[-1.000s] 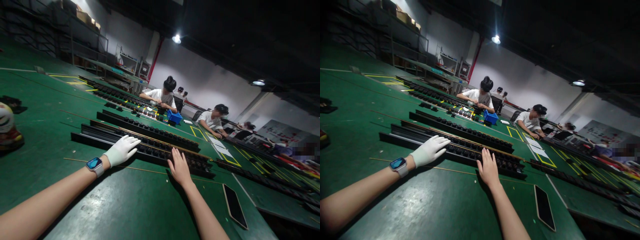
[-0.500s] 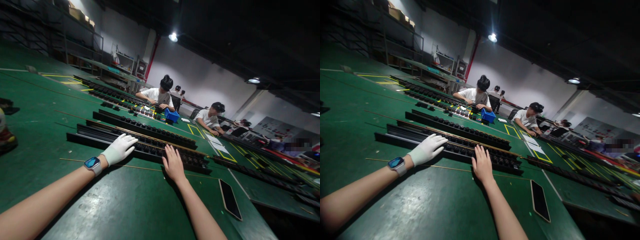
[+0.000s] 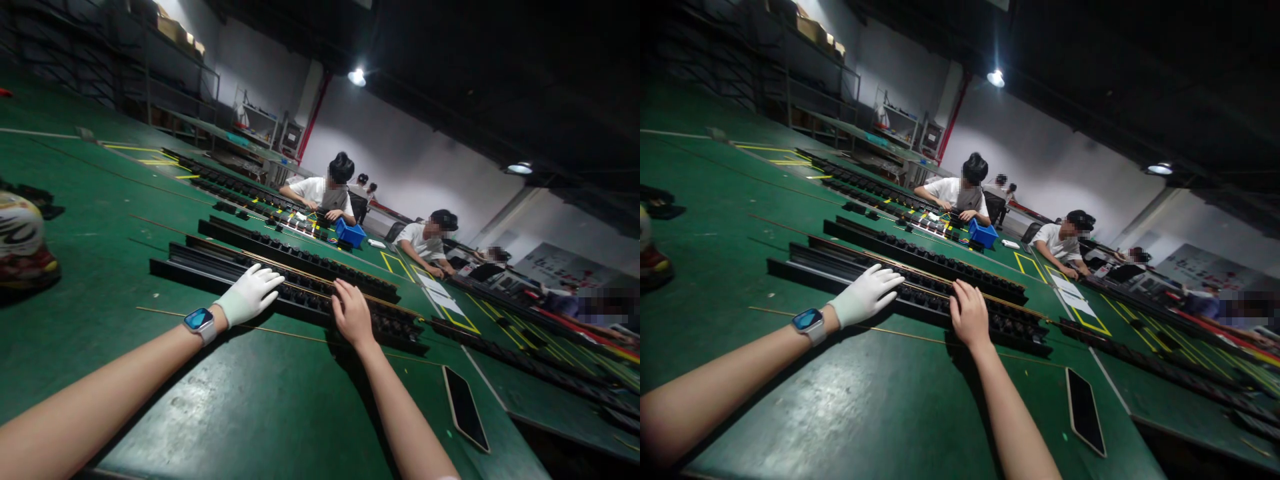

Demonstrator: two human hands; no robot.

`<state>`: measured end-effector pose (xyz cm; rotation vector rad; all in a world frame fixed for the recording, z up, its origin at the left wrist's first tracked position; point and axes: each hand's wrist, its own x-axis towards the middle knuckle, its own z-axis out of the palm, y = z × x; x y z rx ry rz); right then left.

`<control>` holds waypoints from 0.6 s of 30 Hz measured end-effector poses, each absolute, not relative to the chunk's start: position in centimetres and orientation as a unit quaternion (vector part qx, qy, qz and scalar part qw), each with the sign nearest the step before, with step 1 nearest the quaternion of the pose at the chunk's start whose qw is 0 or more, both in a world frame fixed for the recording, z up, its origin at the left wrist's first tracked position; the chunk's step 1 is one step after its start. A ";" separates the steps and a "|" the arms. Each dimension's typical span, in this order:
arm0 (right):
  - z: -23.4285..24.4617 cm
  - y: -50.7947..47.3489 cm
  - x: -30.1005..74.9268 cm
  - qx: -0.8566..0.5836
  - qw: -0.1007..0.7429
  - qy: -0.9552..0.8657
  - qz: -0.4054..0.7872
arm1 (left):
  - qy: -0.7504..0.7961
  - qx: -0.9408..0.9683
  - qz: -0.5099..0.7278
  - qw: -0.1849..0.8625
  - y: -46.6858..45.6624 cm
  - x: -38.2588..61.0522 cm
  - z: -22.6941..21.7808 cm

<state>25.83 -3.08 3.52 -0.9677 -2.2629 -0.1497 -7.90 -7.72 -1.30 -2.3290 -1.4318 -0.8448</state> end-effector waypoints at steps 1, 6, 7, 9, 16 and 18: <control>4.9 -1.7 25.5 -0.369 0.349 -0.861 -0.033 | -0.496 -0.806 -0.291 0.142 -7.7 -7.9 -1.3; 10.2 6.5 22.1 -0.463 0.158 -0.854 0.176 | -0.496 -0.804 -0.290 0.149 -7.7 -8.0 -1.2; 10.6 7.8 21.3 -0.467 0.125 -0.853 0.196 | -0.497 -0.804 -0.291 0.149 -7.8 -8.0 -1.2; 10.7 9.6 19.9 -0.477 0.061 -0.846 0.230 | -0.499 -0.802 -0.293 0.146 -7.8 -8.0 -1.2; 8.8 11.9 18.6 -0.531 -0.086 -0.800 0.267 | -0.496 -0.802 -0.299 0.149 -8.3 -7.9 -0.9; 8.5 12.6 18.6 -0.539 -0.104 -0.795 0.257 | -0.497 -0.802 -0.297 0.147 -8.4 -7.9 -0.7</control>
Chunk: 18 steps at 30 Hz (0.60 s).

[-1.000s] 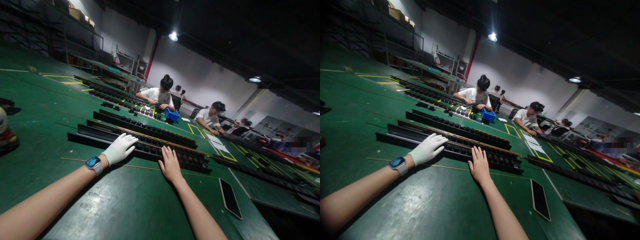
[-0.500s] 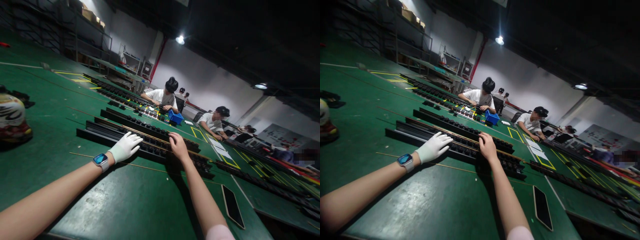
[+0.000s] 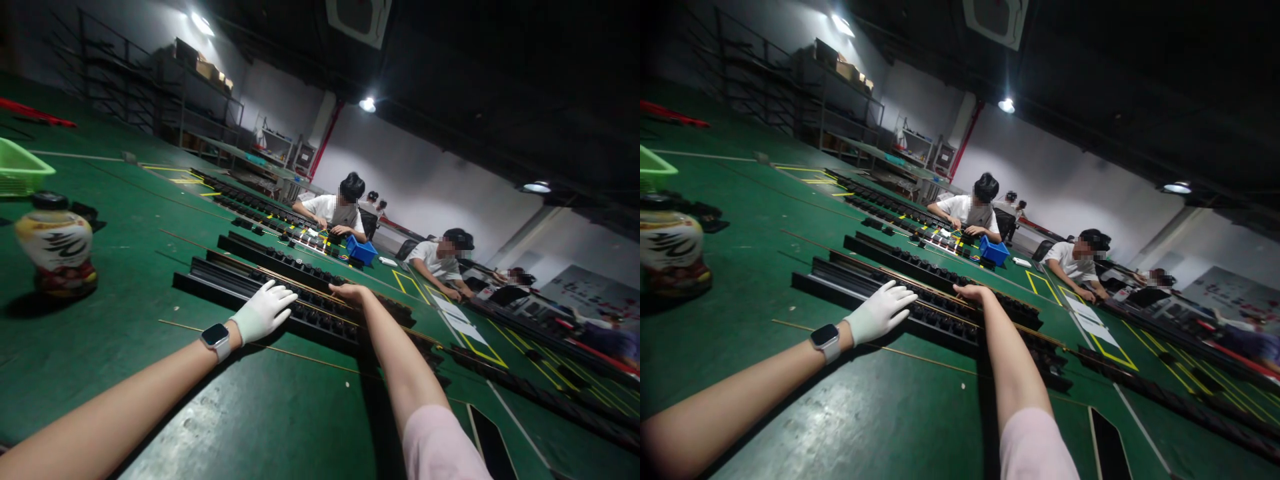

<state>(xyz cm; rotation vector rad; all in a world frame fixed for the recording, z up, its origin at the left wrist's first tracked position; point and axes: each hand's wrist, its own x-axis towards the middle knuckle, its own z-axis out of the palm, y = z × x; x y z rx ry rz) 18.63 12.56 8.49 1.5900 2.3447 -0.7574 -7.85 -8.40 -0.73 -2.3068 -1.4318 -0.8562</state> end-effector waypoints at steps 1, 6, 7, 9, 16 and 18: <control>8.3 12.9 18.6 0.540 0.114 0.794 -0.253 | -0.498 -0.802 -0.297 0.145 -8.4 -7.8 -0.7; 7.6 14.5 18.2 0.527 0.174 0.796 -0.243 | -0.494 -0.802 -0.305 0.139 -8.3 -7.9 -0.8; 7.5 14.7 18.1 0.522 0.185 0.797 -0.240 | -0.492 -0.802 -0.308 0.138 -8.3 -7.9 -0.9; 7.2 15.1 18.0 0.514 0.203 0.800 -0.234 | -0.490 -0.802 -0.312 0.137 -8.3 -7.9 -0.9; 6.4 15.7 18.4 0.498 0.224 0.808 -0.221 | -0.496 -0.801 -0.306 0.136 -8.5 -7.9 -0.6; 6.2 15.9 18.5 0.497 0.225 0.808 -0.223 | -0.497 -0.802 -0.302 0.137 -8.5 -7.9 -0.5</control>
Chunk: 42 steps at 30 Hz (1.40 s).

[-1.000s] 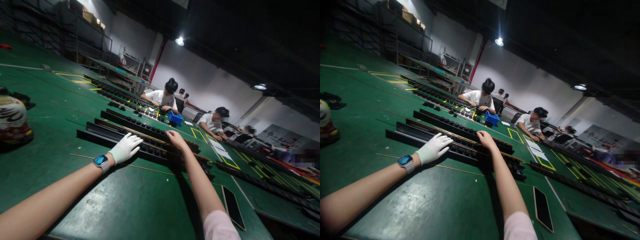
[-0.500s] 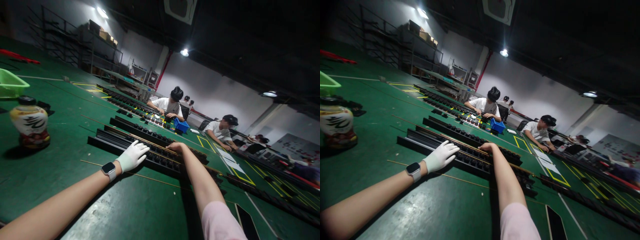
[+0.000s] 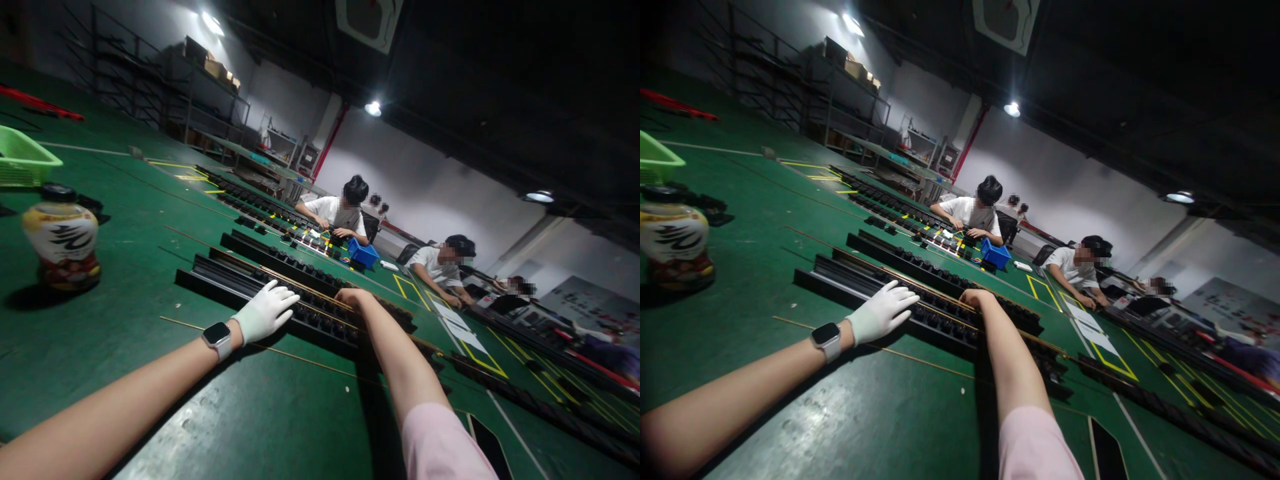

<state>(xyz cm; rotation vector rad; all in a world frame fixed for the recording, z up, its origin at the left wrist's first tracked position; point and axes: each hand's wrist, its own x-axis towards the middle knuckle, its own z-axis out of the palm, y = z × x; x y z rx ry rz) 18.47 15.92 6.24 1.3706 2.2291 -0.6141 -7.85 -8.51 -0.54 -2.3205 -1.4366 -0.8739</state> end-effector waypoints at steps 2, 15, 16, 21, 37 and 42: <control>6.1 16.1 18.6 0.495 0.226 0.807 -0.229 | -0.498 -0.802 -0.299 0.138 -8.5 -7.9 -0.6; 7.2 15.4 19.2 0.452 0.159 0.848 -0.226 | -0.500 -0.799 -0.295 0.157 -8.3 -7.9 -0.9; 7.4 15.4 19.3 0.449 0.130 0.857 -0.216 | -0.499 -0.799 -0.296 0.158 -8.3 -7.8 -0.9; 8.9 14.6 21.0 0.431 -0.041 0.885 -0.171 | -0.501 -0.800 -0.291 0.156 -8.1 -7.8 -0.9; 4.6 3.2 43.7 0.423 -0.409 0.805 -0.075 | -0.484 -0.812 -0.289 0.154 -7.8 -7.8 -1.0; 0.8 1.2 47.9 0.433 -0.407 0.800 -0.087 | -0.491 -0.808 -0.288 0.155 -7.7 -7.8 -1.0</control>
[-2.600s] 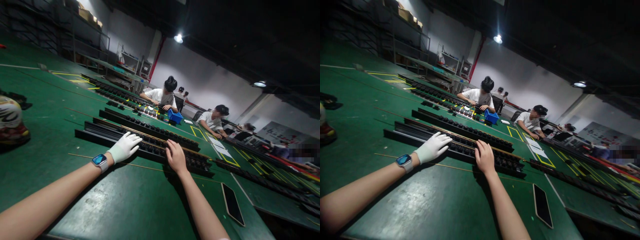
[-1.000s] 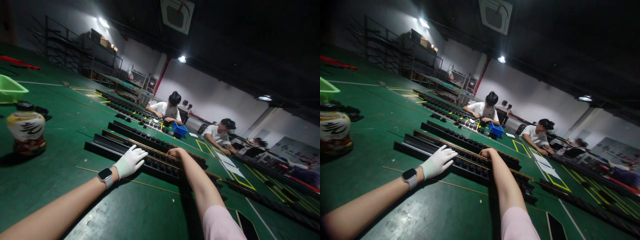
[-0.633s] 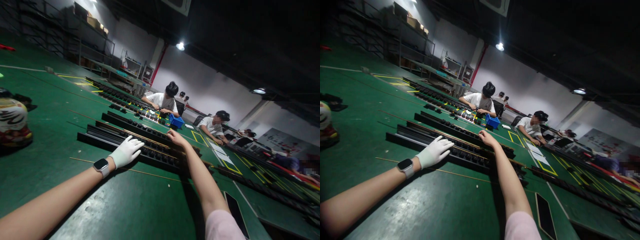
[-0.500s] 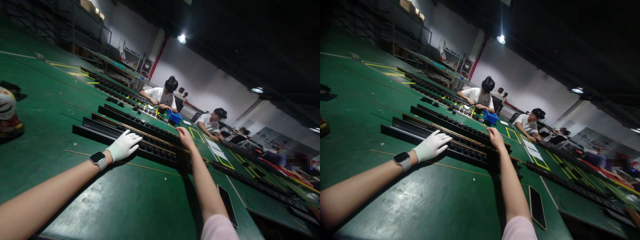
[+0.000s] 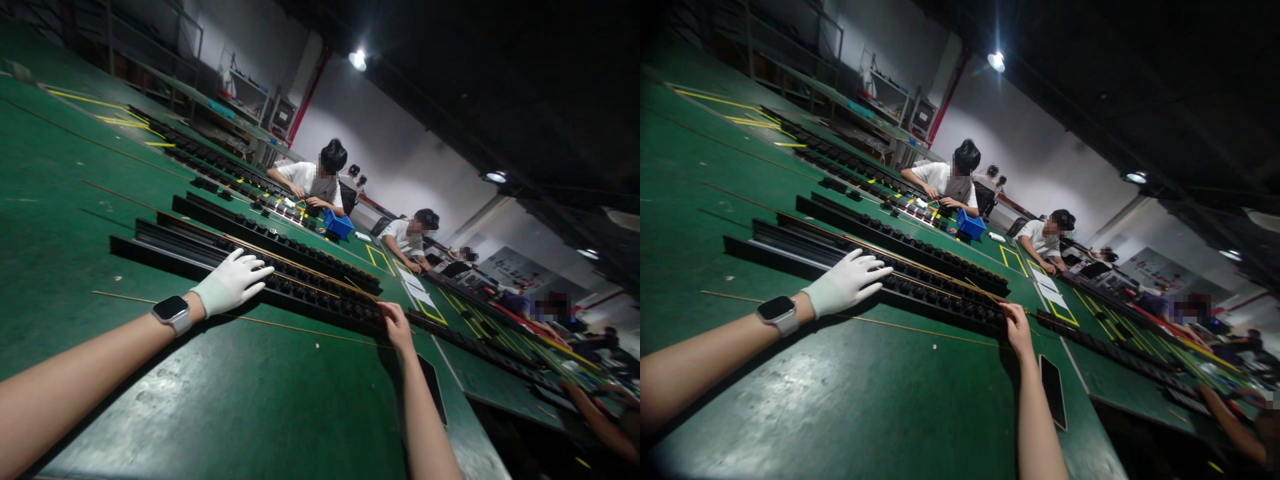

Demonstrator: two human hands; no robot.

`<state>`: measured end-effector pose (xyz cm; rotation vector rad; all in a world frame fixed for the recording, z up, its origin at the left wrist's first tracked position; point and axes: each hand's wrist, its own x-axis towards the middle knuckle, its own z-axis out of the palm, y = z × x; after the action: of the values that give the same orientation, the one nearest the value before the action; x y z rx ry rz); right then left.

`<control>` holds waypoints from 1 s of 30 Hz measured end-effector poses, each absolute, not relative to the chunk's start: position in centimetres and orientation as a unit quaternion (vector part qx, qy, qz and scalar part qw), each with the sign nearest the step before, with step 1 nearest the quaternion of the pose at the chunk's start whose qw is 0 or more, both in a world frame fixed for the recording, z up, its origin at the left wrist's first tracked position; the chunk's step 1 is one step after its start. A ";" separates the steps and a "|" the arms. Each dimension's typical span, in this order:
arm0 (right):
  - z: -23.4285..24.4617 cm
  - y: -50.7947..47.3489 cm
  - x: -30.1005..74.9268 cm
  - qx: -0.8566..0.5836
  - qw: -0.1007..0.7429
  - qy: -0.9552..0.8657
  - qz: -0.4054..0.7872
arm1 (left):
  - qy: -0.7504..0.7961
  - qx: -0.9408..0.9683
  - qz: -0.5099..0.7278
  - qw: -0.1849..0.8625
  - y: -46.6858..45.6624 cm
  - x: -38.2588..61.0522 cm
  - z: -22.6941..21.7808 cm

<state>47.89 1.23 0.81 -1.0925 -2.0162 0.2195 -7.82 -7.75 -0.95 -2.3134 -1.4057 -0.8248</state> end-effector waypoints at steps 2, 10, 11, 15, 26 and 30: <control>-0.3 0.7 49.1 -0.447 0.394 -0.800 0.068 | -0.492 -0.808 -0.282 0.159 -7.7 -7.8 -1.0; -0.9 -0.3 50.3 -0.514 0.348 -0.783 -0.032 | -0.487 -0.811 -0.285 0.155 -7.1 -8.0 -1.4; -0.9 -0.3 50.2 -0.519 0.340 -0.784 -0.039 | -0.486 -0.810 -0.287 0.155 -7.1 -8.1 -1.5; -1.1 -0.2 50.3 -0.531 0.323 -0.782 -0.045 | -0.488 -0.807 -0.292 0.162 -6.9 -8.4 -1.5; -1.4 1.6 49.8 -0.531 0.339 -0.777 -0.008 | -0.487 -0.806 -0.308 0.136 -6.8 -8.6 -1.7; -1.5 1.7 49.3 -0.532 0.342 -0.775 -0.008 | -0.483 -0.804 -0.324 0.124 -6.8 -8.6 -1.8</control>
<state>49.27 1.74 -1.48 -1.3830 -2.0145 -0.0216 -8.63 -6.76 -1.76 -2.3438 -1.4088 -0.9448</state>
